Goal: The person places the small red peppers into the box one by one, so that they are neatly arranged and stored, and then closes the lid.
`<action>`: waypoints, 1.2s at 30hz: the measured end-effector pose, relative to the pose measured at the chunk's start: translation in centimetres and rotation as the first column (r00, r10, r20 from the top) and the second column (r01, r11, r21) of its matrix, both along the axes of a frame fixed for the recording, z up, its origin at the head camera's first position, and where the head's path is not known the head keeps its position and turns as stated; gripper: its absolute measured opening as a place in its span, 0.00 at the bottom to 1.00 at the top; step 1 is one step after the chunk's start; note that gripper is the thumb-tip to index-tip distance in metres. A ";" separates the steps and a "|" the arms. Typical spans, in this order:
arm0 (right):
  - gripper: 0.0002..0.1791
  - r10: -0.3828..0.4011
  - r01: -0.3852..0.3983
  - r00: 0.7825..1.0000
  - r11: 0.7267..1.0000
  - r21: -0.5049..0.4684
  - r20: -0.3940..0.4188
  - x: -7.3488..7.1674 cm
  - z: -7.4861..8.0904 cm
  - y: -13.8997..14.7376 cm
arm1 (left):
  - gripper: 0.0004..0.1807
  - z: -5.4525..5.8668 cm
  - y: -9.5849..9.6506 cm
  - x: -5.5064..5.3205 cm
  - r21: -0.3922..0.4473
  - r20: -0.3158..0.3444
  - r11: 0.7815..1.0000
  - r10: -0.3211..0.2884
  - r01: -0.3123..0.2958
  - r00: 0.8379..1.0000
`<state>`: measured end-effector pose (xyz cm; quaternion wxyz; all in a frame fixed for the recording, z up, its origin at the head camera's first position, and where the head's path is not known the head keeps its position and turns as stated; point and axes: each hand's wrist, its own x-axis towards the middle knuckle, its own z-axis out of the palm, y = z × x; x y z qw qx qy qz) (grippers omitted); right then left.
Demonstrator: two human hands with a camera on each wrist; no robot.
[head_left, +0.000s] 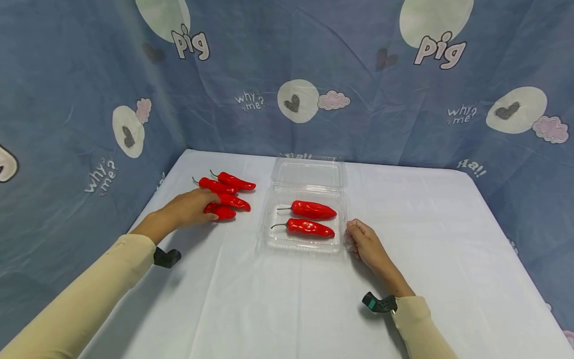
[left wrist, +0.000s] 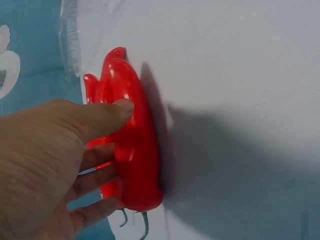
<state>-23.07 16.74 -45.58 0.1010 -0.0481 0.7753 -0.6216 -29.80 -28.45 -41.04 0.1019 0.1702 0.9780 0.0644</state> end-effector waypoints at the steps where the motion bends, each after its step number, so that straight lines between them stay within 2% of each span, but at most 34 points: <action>1: 0.19 0.001 -0.001 1.000 1.000 -0.002 0.001 0.0 0.0 0.0 | 0.25 -0.2 0.0 0.0 -0.002 0.001 1.000 -0.003 0.003 1.000; 5: 0.19 0.002 -0.002 1.000 1.000 -0.008 0.007 0.0 0.0 0.0 | 0.24 -0.9 -0.1 0.0 -0.006 0.002 1.000 0.000 0.000 1.000; 12: 0.22 -0.019 0.019 1.000 1.000 -0.016 -0.013 -1.5 -3.8 0.9 | 0.23 -1.5 -0.2 0.1 -0.001 -0.036 1.000 -0.017 0.017 0.999; 18: 0.21 -0.016 0.016 1.000 1.000 -0.015 -0.014 -1.5 -3.8 0.9 | 0.25 -2.1 -0.2 0.3 -0.016 -0.096 0.999 -0.050 0.049 0.994; 26: 0.21 -0.010 0.010 1.000 1.000 -0.012 -0.022 -1.5 -3.5 0.8 | 0.31 -3.1 0.0 0.6 -0.026 -0.085 1.000 -0.011 0.009 0.996; 36: 0.19 -0.010 0.010 1.000 1.000 0.006 0.010 -1.7 -3.5 0.8 | 0.31 -3.6 0.0 1.0 -0.015 -0.097 1.000 0.002 -0.004 0.995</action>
